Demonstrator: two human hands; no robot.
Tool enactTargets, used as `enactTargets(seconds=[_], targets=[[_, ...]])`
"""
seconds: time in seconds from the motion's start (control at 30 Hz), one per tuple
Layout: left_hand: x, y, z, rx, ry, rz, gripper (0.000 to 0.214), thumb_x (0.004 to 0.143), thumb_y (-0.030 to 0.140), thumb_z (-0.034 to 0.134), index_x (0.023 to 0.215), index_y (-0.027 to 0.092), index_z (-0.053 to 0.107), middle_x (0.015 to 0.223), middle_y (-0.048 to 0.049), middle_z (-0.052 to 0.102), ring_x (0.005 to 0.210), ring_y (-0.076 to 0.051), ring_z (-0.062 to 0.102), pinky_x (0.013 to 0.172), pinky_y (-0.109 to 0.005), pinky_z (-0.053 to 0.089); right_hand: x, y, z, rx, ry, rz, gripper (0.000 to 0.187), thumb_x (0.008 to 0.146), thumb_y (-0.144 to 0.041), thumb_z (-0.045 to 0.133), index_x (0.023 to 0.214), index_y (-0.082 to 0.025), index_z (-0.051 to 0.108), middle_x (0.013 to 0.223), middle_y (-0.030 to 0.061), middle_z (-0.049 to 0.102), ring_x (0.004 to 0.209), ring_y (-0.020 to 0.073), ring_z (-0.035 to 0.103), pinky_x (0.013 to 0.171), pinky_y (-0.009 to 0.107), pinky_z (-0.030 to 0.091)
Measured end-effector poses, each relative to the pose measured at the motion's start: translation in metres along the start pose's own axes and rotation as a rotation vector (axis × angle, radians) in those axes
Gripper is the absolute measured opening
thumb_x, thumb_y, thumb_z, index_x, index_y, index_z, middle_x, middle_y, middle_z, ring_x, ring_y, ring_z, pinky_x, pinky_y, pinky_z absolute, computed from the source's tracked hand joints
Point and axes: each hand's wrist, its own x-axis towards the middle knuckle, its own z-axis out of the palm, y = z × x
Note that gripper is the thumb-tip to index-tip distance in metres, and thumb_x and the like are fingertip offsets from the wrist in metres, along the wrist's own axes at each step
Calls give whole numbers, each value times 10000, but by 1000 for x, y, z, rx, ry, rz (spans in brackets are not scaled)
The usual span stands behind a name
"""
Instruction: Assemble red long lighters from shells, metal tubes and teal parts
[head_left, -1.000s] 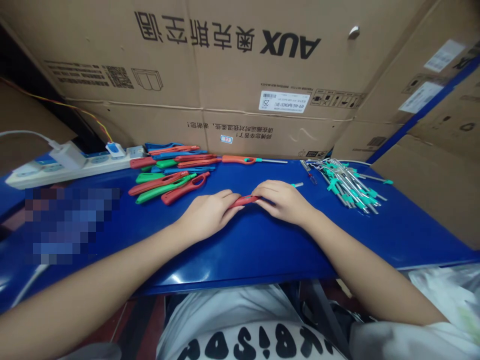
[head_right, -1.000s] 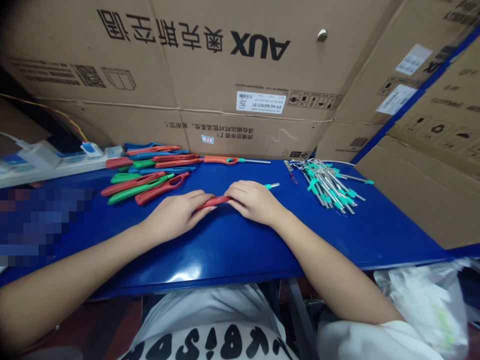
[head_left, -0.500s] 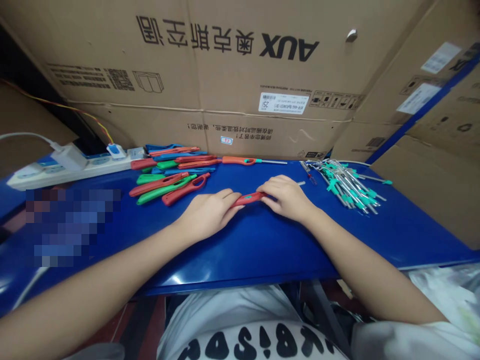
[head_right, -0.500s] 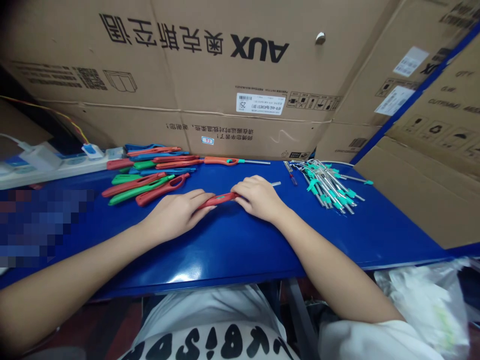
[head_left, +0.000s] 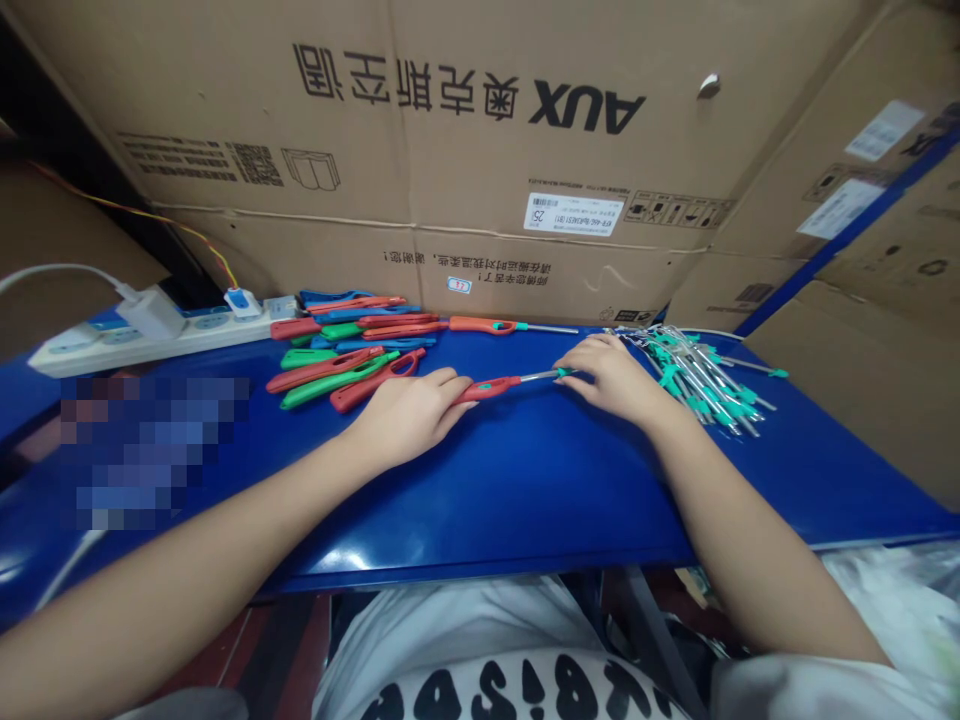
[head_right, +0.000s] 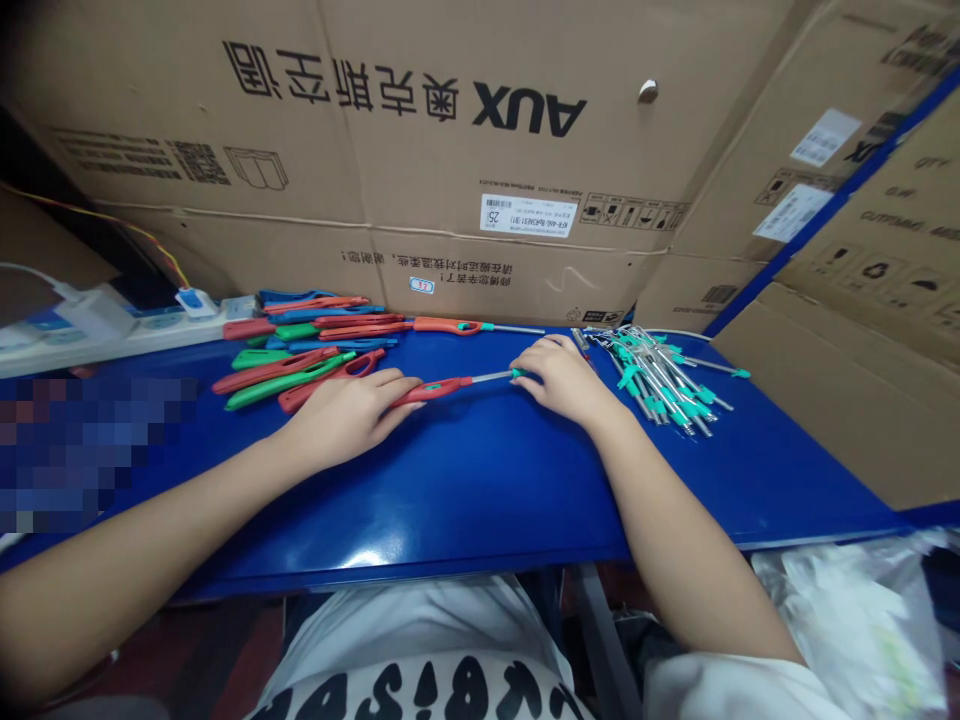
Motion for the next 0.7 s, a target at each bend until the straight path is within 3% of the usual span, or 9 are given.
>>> enactTargets(seconds=[0.37, 0.53, 0.7], targets=[[-3, 8, 3, -159, -33, 98, 345, 1051, 406, 425, 1253, 213, 629, 1095, -38, 714, 869, -206, 711, 647, -291, 491, 10, -53, 9, -8, -28, -255, 294, 1032, -318, 486, 1032, -147, 726, 942, 119, 740, 893, 229, 629, 878, 378, 425], [-1, 7, 1, -296, -31, 74, 333, 1038, 404, 448, 1210, 203, 650, 1099, -56, 714, 916, -216, 700, 748, -310, 517, 9, -50, 9, 43, -5, -228, 255, 1012, -333, 547, 1103, -154, 704, 1003, 100, 741, 938, 225, 632, 912, 369, 411], [0, 5, 0, -516, -25, 79, 309, 1021, 389, 482, 1104, 184, 698, 981, -69, 731, 907, -215, 686, 803, -314, 508, 7, -51, 9, -57, 22, -291, 288, 1042, -302, 458, 1021, -136, 692, 911, 111, 709, 856, 231, 580, 819, 358, 403]])
